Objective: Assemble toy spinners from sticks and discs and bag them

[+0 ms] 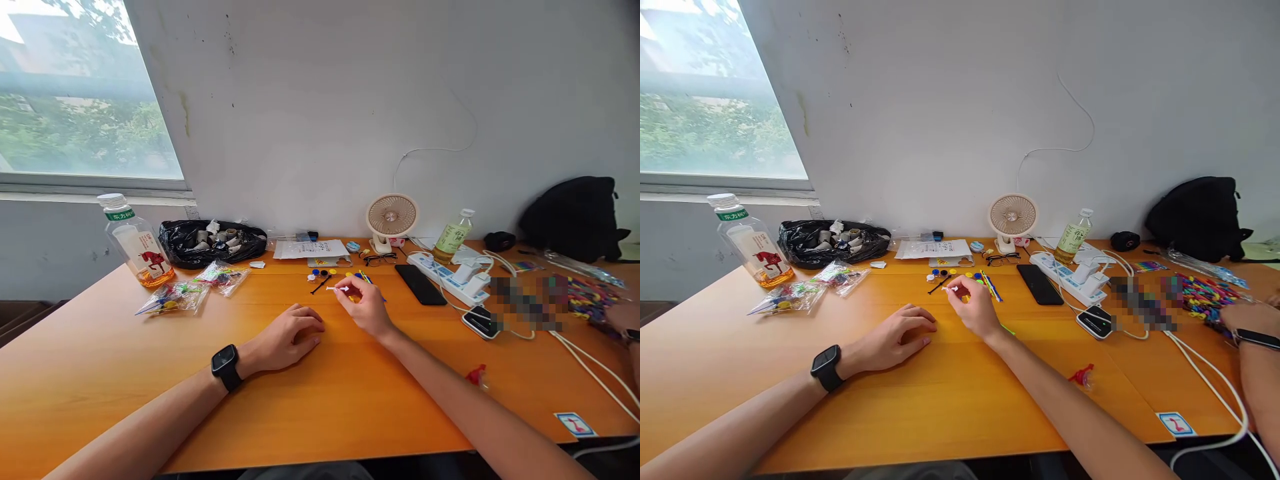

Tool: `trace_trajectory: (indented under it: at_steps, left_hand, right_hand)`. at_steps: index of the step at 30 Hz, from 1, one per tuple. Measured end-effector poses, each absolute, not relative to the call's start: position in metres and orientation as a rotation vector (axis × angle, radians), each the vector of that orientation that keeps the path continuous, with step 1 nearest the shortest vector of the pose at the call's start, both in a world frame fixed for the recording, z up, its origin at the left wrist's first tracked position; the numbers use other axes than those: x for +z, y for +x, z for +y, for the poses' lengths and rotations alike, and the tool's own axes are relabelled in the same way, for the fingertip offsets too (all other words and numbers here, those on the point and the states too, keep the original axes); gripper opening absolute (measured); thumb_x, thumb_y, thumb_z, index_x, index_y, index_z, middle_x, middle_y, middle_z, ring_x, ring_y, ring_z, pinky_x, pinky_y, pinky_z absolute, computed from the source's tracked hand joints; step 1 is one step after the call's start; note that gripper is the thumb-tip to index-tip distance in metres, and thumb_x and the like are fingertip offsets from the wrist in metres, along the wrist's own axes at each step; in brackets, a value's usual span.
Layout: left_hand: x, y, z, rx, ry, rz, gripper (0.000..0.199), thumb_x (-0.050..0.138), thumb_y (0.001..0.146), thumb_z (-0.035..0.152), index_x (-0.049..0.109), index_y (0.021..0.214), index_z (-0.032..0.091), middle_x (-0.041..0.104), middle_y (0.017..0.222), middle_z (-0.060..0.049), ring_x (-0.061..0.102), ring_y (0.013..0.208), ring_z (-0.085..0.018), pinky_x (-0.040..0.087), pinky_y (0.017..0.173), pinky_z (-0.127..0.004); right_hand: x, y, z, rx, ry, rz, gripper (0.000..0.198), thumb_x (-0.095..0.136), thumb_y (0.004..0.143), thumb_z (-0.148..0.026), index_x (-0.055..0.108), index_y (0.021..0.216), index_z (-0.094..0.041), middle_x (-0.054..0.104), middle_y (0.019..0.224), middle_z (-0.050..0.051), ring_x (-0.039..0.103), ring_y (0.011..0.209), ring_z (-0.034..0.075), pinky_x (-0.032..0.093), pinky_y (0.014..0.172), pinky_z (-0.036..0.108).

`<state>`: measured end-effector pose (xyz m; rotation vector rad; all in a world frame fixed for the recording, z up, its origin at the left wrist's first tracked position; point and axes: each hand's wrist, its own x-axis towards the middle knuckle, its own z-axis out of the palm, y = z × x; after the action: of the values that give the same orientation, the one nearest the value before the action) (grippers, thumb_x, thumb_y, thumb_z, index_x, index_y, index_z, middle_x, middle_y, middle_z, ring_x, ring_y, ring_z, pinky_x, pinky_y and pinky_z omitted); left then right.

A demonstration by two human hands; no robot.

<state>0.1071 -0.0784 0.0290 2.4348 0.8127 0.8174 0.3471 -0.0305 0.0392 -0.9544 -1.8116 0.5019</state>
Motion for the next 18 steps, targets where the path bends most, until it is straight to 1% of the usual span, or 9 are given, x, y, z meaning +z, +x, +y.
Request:
trace_trajectory:
  at_steps: [3,5,7,12,15,18]
  left_hand:
    - [0.029,0.107,-0.078,0.811,2.433,0.813,0.02,0.062,0.1,0.025,0.072,0.117,0.025,0.069,0.126,-0.007,0.062,0.115,-0.025,0.051,0.105,-0.041]
    - [0.029,0.107,-0.078,0.81,2.434,0.813,0.021,0.062,0.099,0.024,0.071,0.117,0.025,0.069,0.126,-0.007,0.062,0.115,-0.025,0.05,0.105,-0.041]
    - [0.029,0.107,-0.078,0.803,2.437,0.813,0.021,0.063,0.099,0.023,0.071,0.118,0.025,0.069,0.126,-0.007,0.062,0.116,-0.025,0.05,0.105,-0.041]
    - [0.031,0.106,-0.078,0.785,2.45,0.812,0.022,0.062,0.099,0.024,0.071,0.119,0.025,0.069,0.127,-0.006,0.061,0.116,-0.025,0.051,0.105,-0.041]
    - [0.031,0.105,-0.078,0.793,2.451,0.813,0.022,0.061,0.1,0.024,0.07,0.119,0.026,0.069,0.127,-0.006,0.062,0.116,-0.025,0.051,0.104,-0.041]
    - [0.03,0.105,-0.078,0.793,2.453,0.811,0.022,0.061,0.099,0.024,0.071,0.119,0.026,0.069,0.127,-0.006,0.062,0.116,-0.025,0.051,0.105,-0.041]
  right_hand:
    - [0.035,0.343,-0.025,0.498,-0.984,-1.842,0.009,0.063,0.094,-0.025,0.066,0.086,-0.021,0.07,0.082,0.003,0.067,0.073,0.019,0.054,0.069,0.029]
    - [0.032,0.338,-0.022,0.465,-0.987,-1.874,0.009,0.06,0.094,-0.021,0.066,0.087,-0.021,0.07,0.082,0.002,0.067,0.072,0.018,0.054,0.068,0.028]
    - [0.029,0.332,-0.017,0.391,-0.982,-1.903,0.013,0.056,0.094,-0.015,0.068,0.09,-0.021,0.072,0.085,0.004,0.068,0.075,0.019,0.054,0.07,0.029]
    - [0.024,0.317,-0.002,0.176,-1.001,-1.945,0.03,0.046,0.094,-0.005,0.072,0.1,-0.018,0.075,0.098,0.01,0.071,0.089,0.024,0.055,0.082,0.036]
    - [0.018,0.314,0.004,0.153,-1.03,-1.961,0.033,0.044,0.095,-0.004,0.074,0.106,-0.017,0.076,0.103,0.012,0.072,0.092,0.026,0.056,0.084,0.037]
    - [0.012,0.316,0.007,0.18,-1.074,-1.977,0.034,0.045,0.095,-0.003,0.074,0.107,-0.017,0.077,0.104,0.012,0.073,0.093,0.025,0.057,0.085,0.037]
